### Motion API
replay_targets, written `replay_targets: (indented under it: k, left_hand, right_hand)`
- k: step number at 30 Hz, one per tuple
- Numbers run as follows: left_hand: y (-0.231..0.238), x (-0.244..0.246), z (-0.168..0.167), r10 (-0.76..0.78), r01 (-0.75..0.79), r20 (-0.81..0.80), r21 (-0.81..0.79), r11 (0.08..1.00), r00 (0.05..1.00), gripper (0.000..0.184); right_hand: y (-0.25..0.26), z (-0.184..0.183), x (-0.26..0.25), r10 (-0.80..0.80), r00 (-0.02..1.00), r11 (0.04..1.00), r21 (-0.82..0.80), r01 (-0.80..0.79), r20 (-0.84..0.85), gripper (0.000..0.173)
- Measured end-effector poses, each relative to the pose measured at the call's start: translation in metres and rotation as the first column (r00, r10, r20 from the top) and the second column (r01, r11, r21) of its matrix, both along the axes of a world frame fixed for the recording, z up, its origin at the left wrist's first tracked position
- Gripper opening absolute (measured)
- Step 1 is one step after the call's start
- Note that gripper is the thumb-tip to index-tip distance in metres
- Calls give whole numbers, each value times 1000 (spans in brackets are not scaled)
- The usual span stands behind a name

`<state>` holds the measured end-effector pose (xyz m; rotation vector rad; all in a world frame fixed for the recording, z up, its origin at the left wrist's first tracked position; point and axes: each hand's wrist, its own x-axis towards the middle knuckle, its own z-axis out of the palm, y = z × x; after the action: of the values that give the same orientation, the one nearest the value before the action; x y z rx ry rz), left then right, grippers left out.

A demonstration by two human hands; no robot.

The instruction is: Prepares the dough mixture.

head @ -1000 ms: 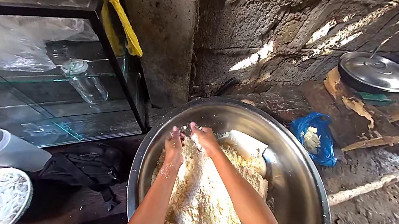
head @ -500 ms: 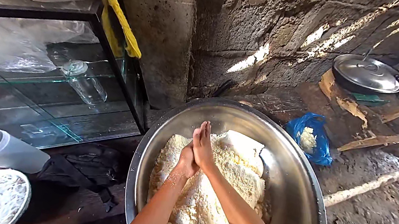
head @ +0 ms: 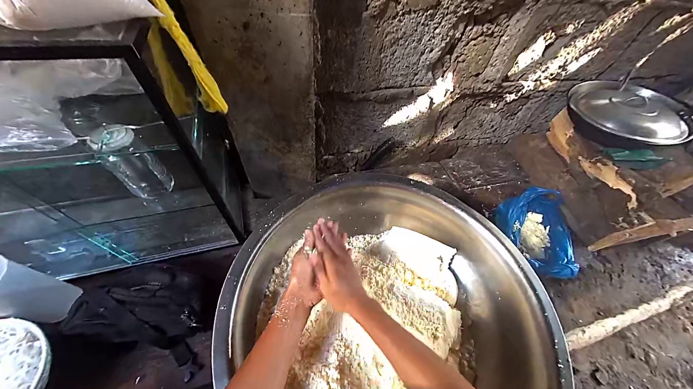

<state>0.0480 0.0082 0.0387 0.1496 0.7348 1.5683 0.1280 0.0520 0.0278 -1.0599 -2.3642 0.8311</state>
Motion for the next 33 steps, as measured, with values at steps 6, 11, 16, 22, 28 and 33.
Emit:
replay_targets:
  k: [6, 11, 16, 22, 28, 33]
  left_hand:
    - [14, 0, -40, -12, 12, -37, 7, 1000, 999, 65]
    - [11, 2, -26, -229, 207, -130, -164, 964, 965, 60]
    - [11, -30, -21, -108, 70, -438, -103, 992, 892, 36]
    - [3, -61, -31, 148, -224, -728, -7, 975, 669, 25]
    - [6, -50, -26, 105, -163, -733, -8, 987, 672, 26]
    - [2, -51, -19, 6, -145, -821, -94, 985, 571, 35]
  right_hand:
    - [-10, -38, 4, -31, 971, 997, 65, 48, -238, 41]
    - [-6, -31, 30, -172, 876, 984, -41, 172, -450, 22]
    - [21, 7, 38, -595, 688, 711, -673, 207, -417, 44]
    - [49, 22, 59, -264, 873, 687, -715, -128, -411, 27]
    - [56, 32, 51, -243, 938, 817, -573, 60, -249, 21]
    - [78, 7, 35, -269, 960, 876, -434, 209, -80, 46]
